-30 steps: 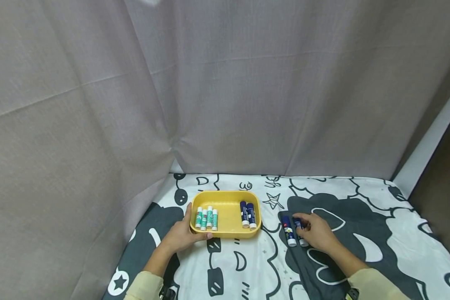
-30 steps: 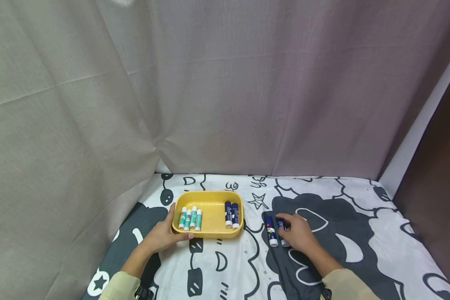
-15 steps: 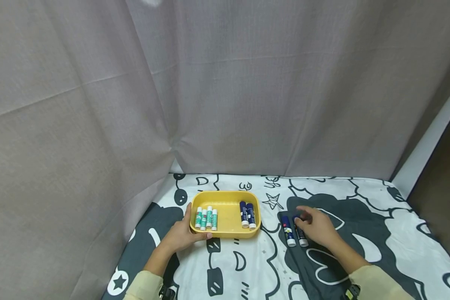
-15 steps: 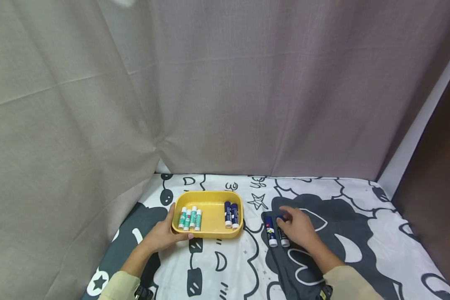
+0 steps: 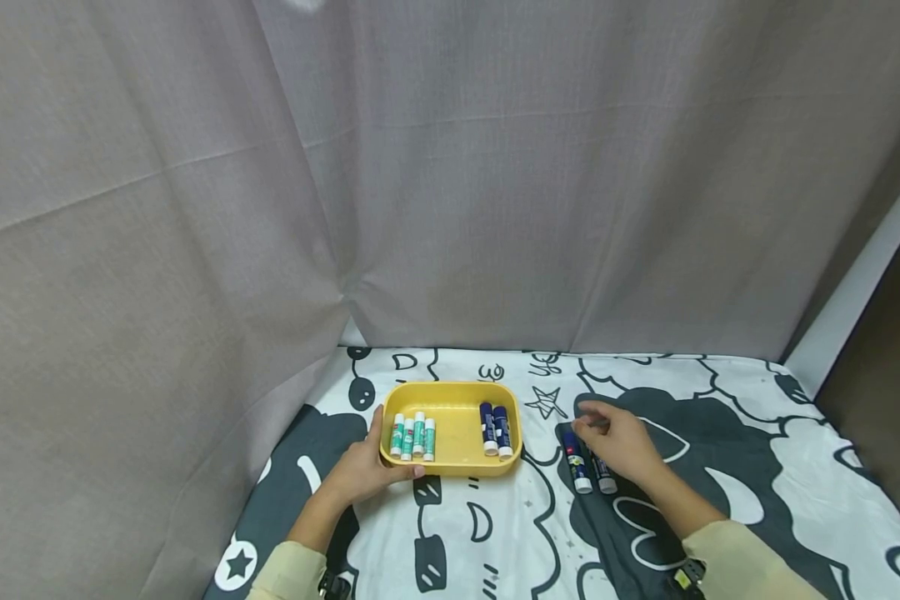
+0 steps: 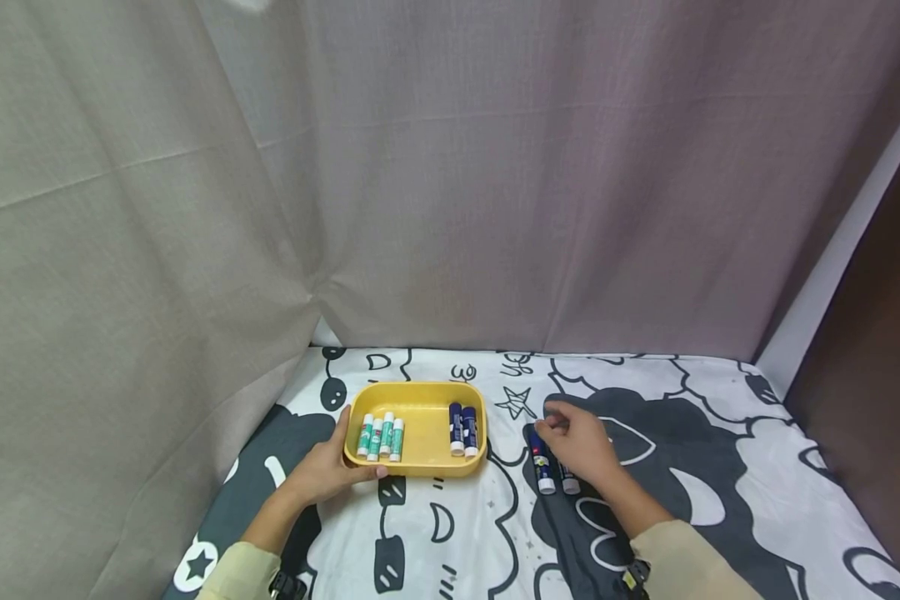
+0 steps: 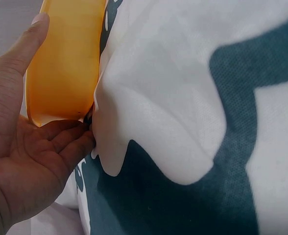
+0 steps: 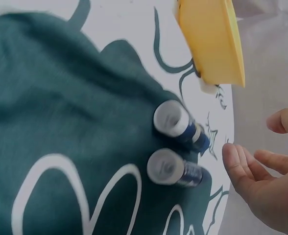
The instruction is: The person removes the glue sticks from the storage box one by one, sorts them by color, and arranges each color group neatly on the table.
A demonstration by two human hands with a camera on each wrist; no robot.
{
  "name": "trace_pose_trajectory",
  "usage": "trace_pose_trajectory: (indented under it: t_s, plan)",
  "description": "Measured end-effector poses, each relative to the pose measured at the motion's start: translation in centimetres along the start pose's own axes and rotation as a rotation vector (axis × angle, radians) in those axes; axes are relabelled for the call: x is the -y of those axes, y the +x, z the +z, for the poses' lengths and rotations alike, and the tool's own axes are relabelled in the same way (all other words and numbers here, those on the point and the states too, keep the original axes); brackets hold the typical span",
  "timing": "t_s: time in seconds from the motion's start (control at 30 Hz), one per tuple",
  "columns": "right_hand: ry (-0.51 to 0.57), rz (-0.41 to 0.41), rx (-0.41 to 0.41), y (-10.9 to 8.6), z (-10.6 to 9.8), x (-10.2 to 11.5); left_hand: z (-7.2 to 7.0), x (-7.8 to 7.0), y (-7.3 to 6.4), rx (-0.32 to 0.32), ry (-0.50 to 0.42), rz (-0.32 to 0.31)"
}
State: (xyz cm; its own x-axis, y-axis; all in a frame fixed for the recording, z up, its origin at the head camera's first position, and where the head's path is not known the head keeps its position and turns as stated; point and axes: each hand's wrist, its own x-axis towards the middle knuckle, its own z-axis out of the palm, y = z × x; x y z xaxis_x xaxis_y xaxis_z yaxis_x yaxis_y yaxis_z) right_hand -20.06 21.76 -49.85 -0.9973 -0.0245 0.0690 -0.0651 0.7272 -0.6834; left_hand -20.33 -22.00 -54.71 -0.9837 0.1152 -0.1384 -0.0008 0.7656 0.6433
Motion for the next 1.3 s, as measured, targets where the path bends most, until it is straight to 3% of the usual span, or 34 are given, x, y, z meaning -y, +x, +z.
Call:
trace_pose_trajectory:
  t_s: [0.63, 1.3]
  plan:
    - [0.07, 0.072, 0.077, 1.5, 2.6, 4.3, 0.1, 0.1, 0.1, 0.0, 0.003, -0.005]
    - [0.127, 0.046, 0.134, 2.8, 5.0, 8.5, 0.1, 0.0, 0.0, 0.002, -0.004, -0.009]
